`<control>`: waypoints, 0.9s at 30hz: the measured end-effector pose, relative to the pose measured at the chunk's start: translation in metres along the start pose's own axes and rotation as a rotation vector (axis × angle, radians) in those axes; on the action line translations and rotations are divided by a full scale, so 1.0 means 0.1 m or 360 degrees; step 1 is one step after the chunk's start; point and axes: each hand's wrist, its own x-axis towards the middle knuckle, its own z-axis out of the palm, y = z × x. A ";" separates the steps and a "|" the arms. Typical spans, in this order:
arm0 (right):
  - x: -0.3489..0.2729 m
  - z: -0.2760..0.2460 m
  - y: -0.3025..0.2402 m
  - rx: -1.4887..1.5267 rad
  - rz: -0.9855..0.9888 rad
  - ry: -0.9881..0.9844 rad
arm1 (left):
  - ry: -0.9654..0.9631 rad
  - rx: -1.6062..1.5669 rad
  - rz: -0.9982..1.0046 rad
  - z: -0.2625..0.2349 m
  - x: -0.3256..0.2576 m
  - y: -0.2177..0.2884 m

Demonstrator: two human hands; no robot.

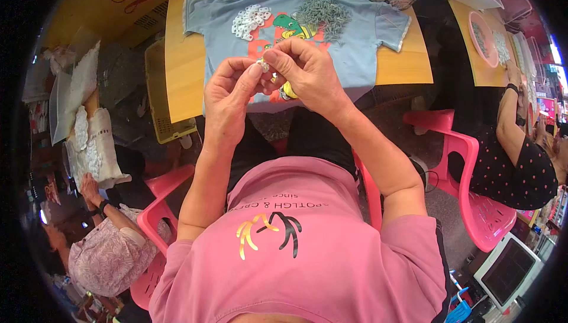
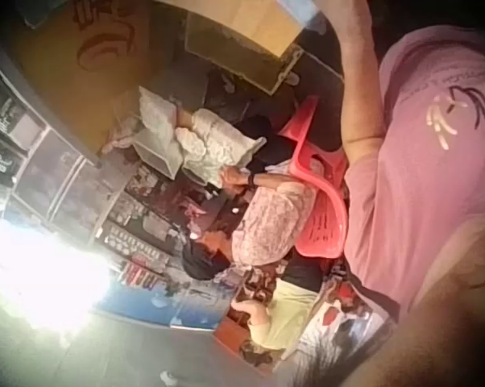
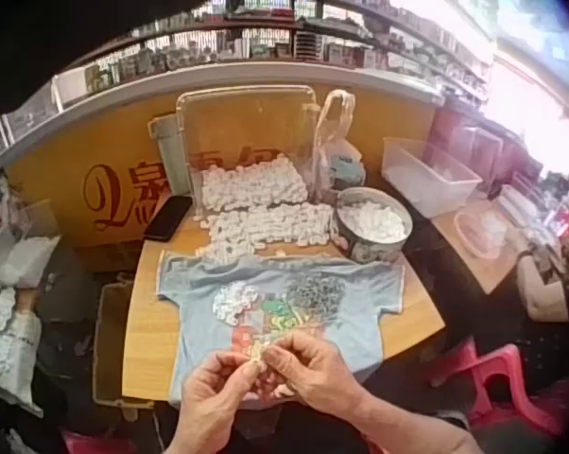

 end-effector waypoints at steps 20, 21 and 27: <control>-0.01 0.06 0.01 -0.0123 -0.0094 0.0167 | 0.0054 0.0101 0.0062 0.05 -0.01 -0.02; -0.01 0.06 0.01 -0.0122 -0.0094 0.0167 | 0.0058 0.0112 0.0071 0.05 -0.01 -0.02; -0.01 0.07 0.02 -0.0201 -0.0127 0.0146 | 0.0103 0.0179 0.0082 0.06 -0.02 -0.02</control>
